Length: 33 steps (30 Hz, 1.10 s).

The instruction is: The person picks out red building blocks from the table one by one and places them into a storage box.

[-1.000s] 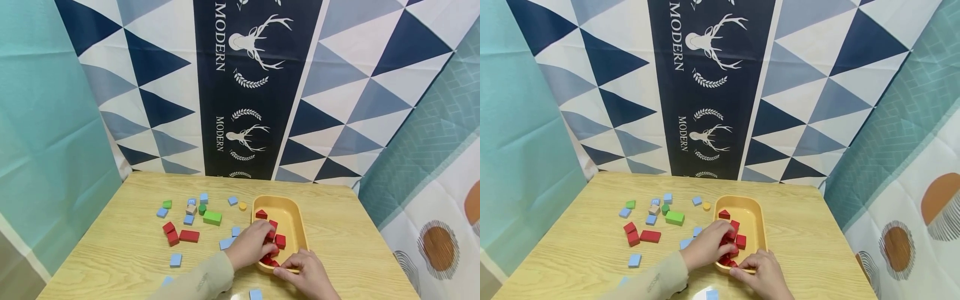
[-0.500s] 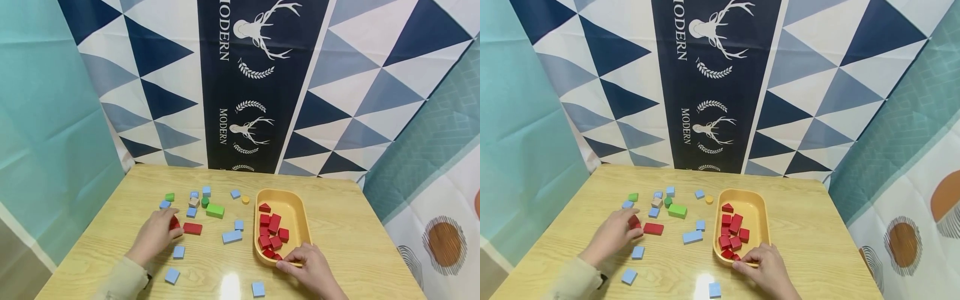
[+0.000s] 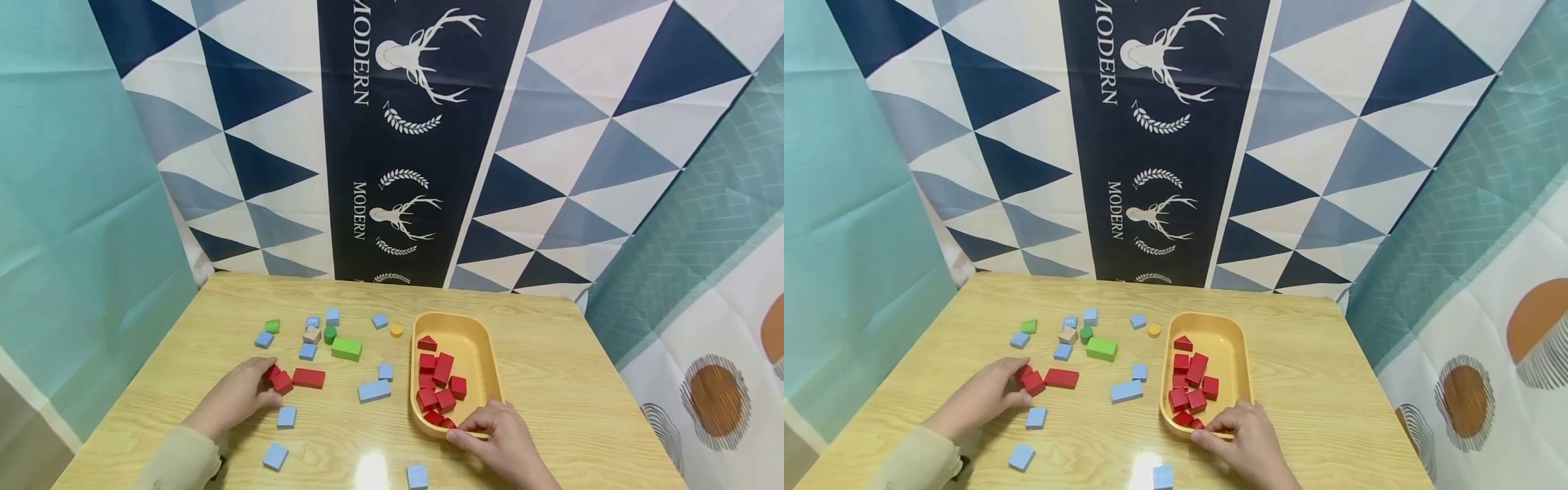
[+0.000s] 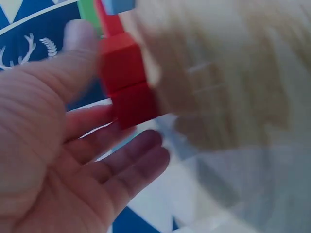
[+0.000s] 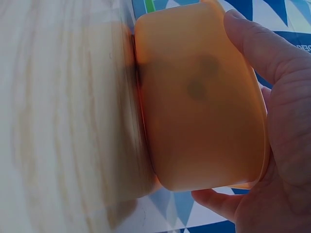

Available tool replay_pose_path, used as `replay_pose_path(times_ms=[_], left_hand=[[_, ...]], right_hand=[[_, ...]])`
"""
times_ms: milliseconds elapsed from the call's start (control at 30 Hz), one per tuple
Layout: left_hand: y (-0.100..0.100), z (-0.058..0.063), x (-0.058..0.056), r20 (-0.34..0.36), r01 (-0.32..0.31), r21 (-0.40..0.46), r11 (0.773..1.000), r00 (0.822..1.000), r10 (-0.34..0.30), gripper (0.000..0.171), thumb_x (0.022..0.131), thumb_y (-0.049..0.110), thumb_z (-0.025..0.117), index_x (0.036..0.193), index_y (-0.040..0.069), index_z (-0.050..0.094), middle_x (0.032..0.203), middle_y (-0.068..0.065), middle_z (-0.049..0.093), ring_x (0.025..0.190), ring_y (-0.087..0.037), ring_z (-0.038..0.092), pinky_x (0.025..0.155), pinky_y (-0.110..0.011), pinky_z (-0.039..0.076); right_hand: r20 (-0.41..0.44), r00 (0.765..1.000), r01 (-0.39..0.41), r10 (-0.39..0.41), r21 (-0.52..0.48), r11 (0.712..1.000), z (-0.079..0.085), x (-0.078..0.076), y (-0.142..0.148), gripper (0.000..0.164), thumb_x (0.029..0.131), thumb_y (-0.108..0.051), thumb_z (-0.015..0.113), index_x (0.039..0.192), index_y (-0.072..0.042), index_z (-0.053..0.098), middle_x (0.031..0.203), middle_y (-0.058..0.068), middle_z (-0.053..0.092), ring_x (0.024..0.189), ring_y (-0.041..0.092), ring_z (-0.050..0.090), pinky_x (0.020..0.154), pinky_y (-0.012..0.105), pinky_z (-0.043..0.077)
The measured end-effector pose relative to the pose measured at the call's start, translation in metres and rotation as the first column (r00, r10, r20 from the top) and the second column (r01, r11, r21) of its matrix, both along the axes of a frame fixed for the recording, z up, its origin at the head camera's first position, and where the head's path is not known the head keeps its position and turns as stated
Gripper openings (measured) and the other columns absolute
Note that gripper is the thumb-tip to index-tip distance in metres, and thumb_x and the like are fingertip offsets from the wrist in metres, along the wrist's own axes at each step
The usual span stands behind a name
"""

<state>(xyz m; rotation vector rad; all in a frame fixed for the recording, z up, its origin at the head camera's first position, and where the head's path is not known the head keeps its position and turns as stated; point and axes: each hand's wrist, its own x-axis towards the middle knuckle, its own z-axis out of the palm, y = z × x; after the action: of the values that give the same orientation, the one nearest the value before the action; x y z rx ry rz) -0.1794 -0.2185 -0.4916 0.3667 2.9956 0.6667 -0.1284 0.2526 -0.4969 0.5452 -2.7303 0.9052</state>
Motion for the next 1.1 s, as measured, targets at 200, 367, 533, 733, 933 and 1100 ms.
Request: replay_pose_path(times_ms=[200, 367, 533, 733, 933, 1100], left_hand=[[0.001, -0.001, 0.004, -0.025, 0.0, -0.021, 1.0, 1.0, 0.0, 0.049, 0.073, 0.015, 0.087, 0.115, 0.003, 0.065, 0.107, -0.01, 0.066, 0.097, -0.024, 0.06, 0.086, -0.047, 0.053], [0.002, 0.003, 0.008, -0.105, -0.021, -0.023, 1.0, 0.994, 0.019, 0.033, 0.078, 0.009, 0.083, 0.106, 0.006, 0.066, 0.096, -0.006, 0.067, 0.088, -0.02, 0.061, 0.078, -0.044, 0.056], [0.025, 0.028, 0.008, -0.252, -0.038, 0.051, 0.998, 0.966, 0.049, 0.036, 0.083, 0.012, 0.08, 0.113, 0.004, 0.064, 0.096, -0.006, 0.064, 0.085, -0.018, 0.058, 0.073, -0.041, 0.057], [0.11, 0.051, 0.013, -0.298, 0.183, 0.213, 0.96, 0.948, -0.115, 0.037, 0.089, 0.017, 0.075, 0.124, 0.015, 0.063, 0.114, 0.0, 0.064, 0.096, -0.011, 0.057, 0.078, -0.033, 0.057], [0.191, 0.052, 0.016, -0.347, 0.469, 0.152, 0.87, 0.85, -0.397, 0.039, 0.092, 0.022, 0.071, 0.129, 0.016, 0.06, 0.121, 0.004, 0.062, 0.107, -0.006, 0.054, 0.089, -0.028, 0.053], [0.237, 0.046, 0.007, -0.324, 0.49, -0.038, 0.871, 0.819, -0.474, 0.033, 0.094, 0.02, 0.069, 0.126, 0.017, 0.063, 0.114, 0.006, 0.062, 0.105, -0.004, 0.053, 0.091, -0.026, 0.051]], right_hand=[[-0.015, 1.0, -0.005, 0.005, 0.001, 1.0, -0.001, -0.002, 0.0, 0.016, 0.076, -0.059, 0.076, 0.069, -0.047, 0.068, 0.065, -0.031, 0.056, 0.067, 0.002, 0.045, 0.065, 0.029, 0.036], [-0.015, 1.0, -0.018, 0.019, 0.01, 1.0, -0.004, -0.003, -0.002, 0.016, 0.077, -0.06, 0.074, 0.069, -0.047, 0.068, 0.066, -0.031, 0.056, 0.068, 0.002, 0.045, 0.065, 0.029, 0.037], [-0.005, 1.0, -0.009, 0.009, 0.013, 1.0, -0.004, -0.002, -0.003, 0.018, 0.078, -0.061, 0.072, 0.069, -0.046, 0.069, 0.066, -0.03, 0.056, 0.068, 0.001, 0.045, 0.065, 0.029, 0.037], [-0.018, 1.0, 0.007, -0.007, 0.011, 1.0, -0.001, -0.002, -0.001, 0.018, 0.076, -0.06, 0.074, 0.068, -0.046, 0.068, 0.065, -0.029, 0.055, 0.067, 0.002, 0.045, 0.064, 0.03, 0.037], [-0.031, 0.999, -0.012, 0.011, -0.006, 1.0, -0.001, -0.003, 0.0, 0.016, 0.075, -0.059, 0.076, 0.069, -0.047, 0.068, 0.066, -0.03, 0.056, 0.067, 0.001, 0.045, 0.064, 0.029, 0.038], [-0.029, 1.0, -0.009, 0.009, -0.005, 1.0, -0.003, -0.001, 0.001, 0.017, 0.076, -0.059, 0.075, 0.068, -0.045, 0.069, 0.066, -0.031, 0.056, 0.067, 0.001, 0.045, 0.062, 0.028, 0.037]])
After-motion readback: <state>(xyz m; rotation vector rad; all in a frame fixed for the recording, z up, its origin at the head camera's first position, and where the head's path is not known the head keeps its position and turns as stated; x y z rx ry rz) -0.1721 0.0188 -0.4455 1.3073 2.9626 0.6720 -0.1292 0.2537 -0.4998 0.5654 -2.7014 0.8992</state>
